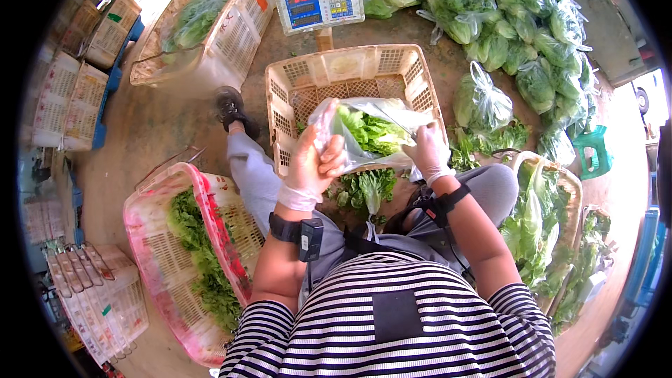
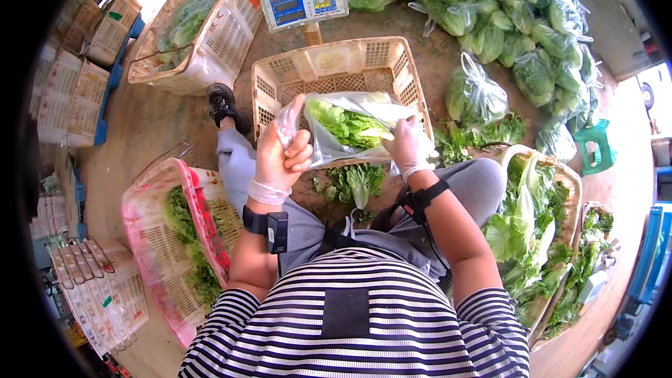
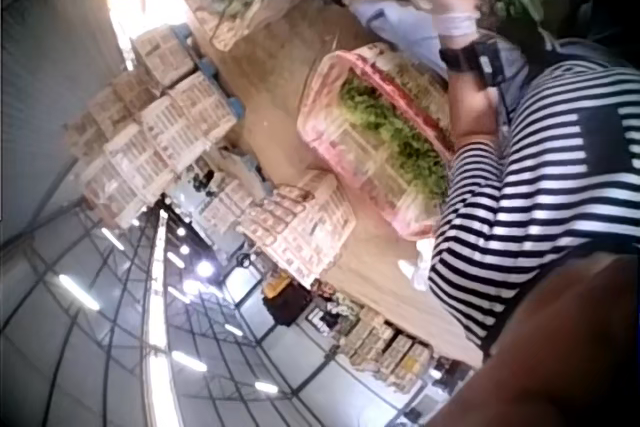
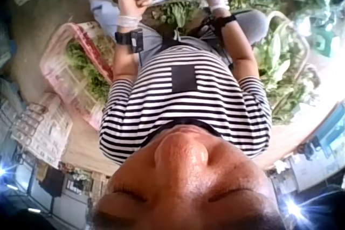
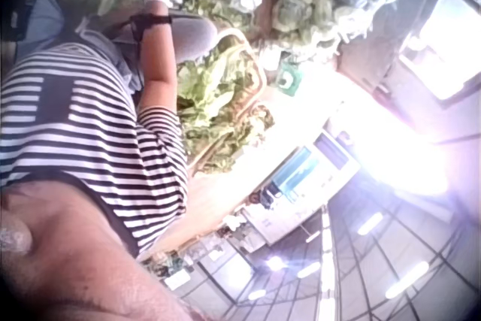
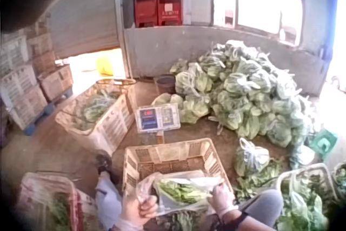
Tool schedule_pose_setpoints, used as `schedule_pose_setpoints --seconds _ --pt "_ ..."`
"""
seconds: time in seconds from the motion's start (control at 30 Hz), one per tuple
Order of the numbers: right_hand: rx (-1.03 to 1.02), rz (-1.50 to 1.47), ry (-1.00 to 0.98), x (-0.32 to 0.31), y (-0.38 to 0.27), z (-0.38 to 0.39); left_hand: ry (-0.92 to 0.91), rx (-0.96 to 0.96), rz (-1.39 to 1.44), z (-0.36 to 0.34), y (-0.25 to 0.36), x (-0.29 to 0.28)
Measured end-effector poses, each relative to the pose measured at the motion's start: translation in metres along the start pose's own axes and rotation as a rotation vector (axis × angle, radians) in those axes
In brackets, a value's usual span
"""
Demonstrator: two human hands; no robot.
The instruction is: The person trims the stalks of heads of lettuce using a knife and places them into plastic bags, then ties the bags and places them into a basket.
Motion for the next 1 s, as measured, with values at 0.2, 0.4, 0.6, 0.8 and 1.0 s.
schedule_pose_setpoints --seconds 0.2,0.4,0.6,0.8,1.0 --pt "0.255 0.006 0.185 -0.031 0.077 -0.023 0.163 0.008 -0.032 0.032 0.004 -0.074" --pt "0.404 -1.359 -0.016 -0.068 0.033 -0.038 0.290 0.069 -0.157 0.063 -0.016 -0.119" --pt "0.223 -1.262 0.205 -0.088 0.085 0.012 0.523 0.228 -0.938 0.125 0.006 -0.089" --pt "0.191 -1.548 0.074 -0.086 0.126 0.044 1.009 0.383 -1.039 0.328 0.089 -0.127" --pt "0.265 -1.072 0.020 -0.081 0.021 0.051 1.618 -0.049 -1.302 0.515 0.056 -0.268"
Point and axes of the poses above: each hand's wrist, its own z-axis away from the middle knuckle, its own x-axis out of the palm, y = z × x, the point moved 10 cm from there along -z, towards the middle knuckle, and after that the axes turned 4 degrees about -x, right-handed, at the moved point
